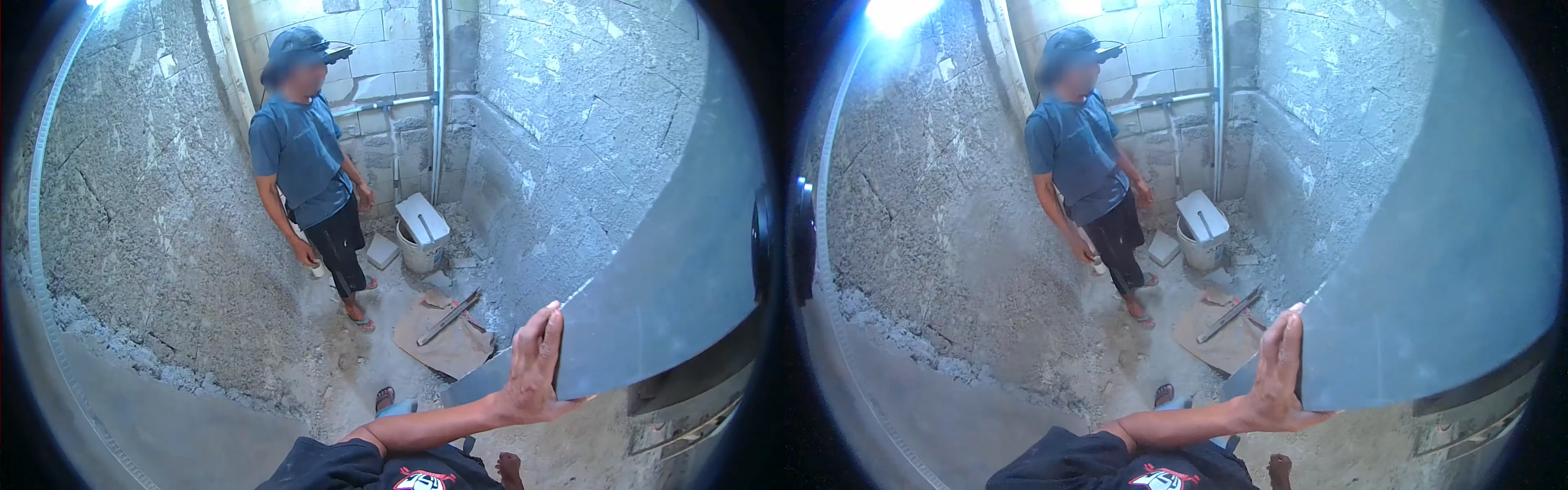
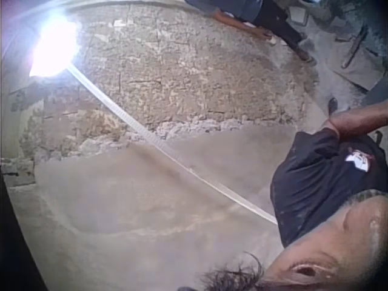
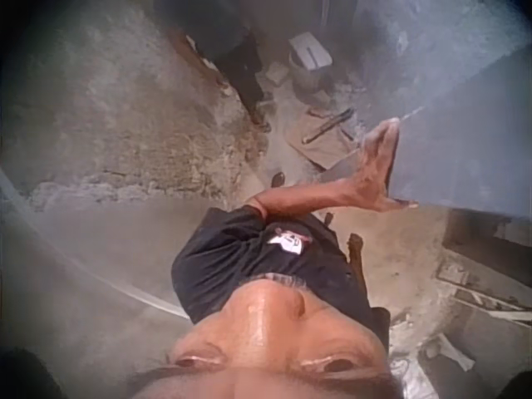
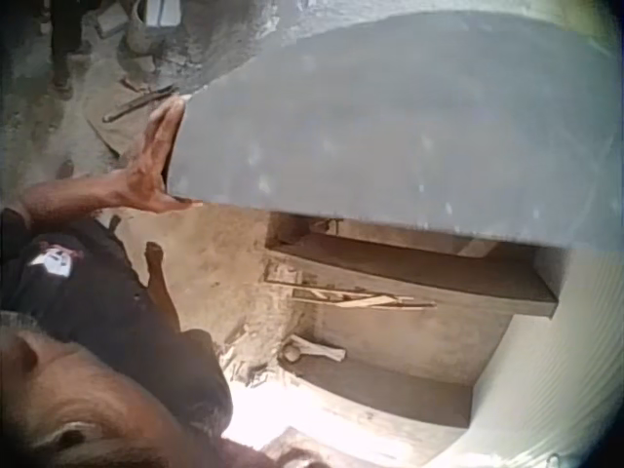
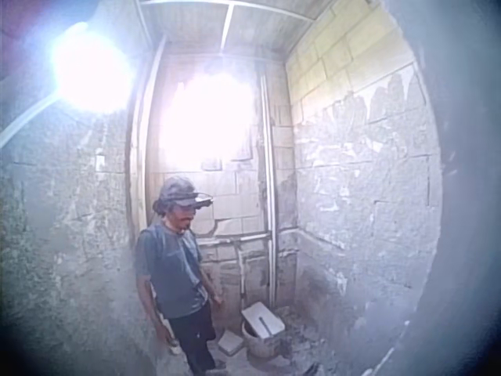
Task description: The person holds a locking plier while another person uses an angle grinder to sharpen or smooth the metal jaw, then the person uses a pencil to mark a small metal piece and a larger tile.
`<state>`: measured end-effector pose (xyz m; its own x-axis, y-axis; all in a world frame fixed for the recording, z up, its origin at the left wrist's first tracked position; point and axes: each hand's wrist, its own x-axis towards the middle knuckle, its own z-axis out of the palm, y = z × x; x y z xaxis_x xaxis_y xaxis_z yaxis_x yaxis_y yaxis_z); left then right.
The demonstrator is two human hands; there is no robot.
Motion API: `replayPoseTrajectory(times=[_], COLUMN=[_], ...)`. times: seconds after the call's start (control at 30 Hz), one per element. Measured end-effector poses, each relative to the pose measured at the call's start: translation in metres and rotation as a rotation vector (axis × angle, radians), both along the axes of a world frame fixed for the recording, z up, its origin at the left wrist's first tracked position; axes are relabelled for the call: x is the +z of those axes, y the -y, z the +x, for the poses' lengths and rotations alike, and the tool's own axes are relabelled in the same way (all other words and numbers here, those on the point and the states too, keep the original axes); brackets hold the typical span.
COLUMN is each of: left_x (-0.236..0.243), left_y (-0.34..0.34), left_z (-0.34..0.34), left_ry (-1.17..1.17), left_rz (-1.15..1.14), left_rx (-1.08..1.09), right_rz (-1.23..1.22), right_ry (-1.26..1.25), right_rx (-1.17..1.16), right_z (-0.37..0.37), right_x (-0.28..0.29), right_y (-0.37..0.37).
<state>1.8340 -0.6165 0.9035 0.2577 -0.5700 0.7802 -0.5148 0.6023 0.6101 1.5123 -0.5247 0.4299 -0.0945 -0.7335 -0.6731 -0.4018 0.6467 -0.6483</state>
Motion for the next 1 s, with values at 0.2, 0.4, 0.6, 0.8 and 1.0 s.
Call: replayPoseTrajectory(times=[0.2,0.4,0.6,0.8,1.0], left_x=[-0.001,-0.005,-0.008,-0.009,-0.009], left_y=[0.007,0.010,0.017,0.015,0.015], left_z=[0.005,0.008,0.007,0.008,0.008], left_ry=[-0.057,-0.120,-0.087,-0.101,-0.110], left_rz=[-0.038,-0.079,-0.096,-0.106,-0.124], left_rx=[-0.044,-0.071,-0.057,-0.056,-0.053], right_rz=[0.038,0.052,0.074,0.084,0.092], right_ry=[-0.035,-0.115,-0.155,-0.175,-0.192], right_rx=[0.013,0.008,-0.029,-0.051,-0.079], right_z=[0.032,0.060,0.076,0.087,0.091], right_x=[-0.007,0.009,0.030,0.045,0.057], right_y=[-0.001,-0.003,-0.007,-0.019,-0.040])
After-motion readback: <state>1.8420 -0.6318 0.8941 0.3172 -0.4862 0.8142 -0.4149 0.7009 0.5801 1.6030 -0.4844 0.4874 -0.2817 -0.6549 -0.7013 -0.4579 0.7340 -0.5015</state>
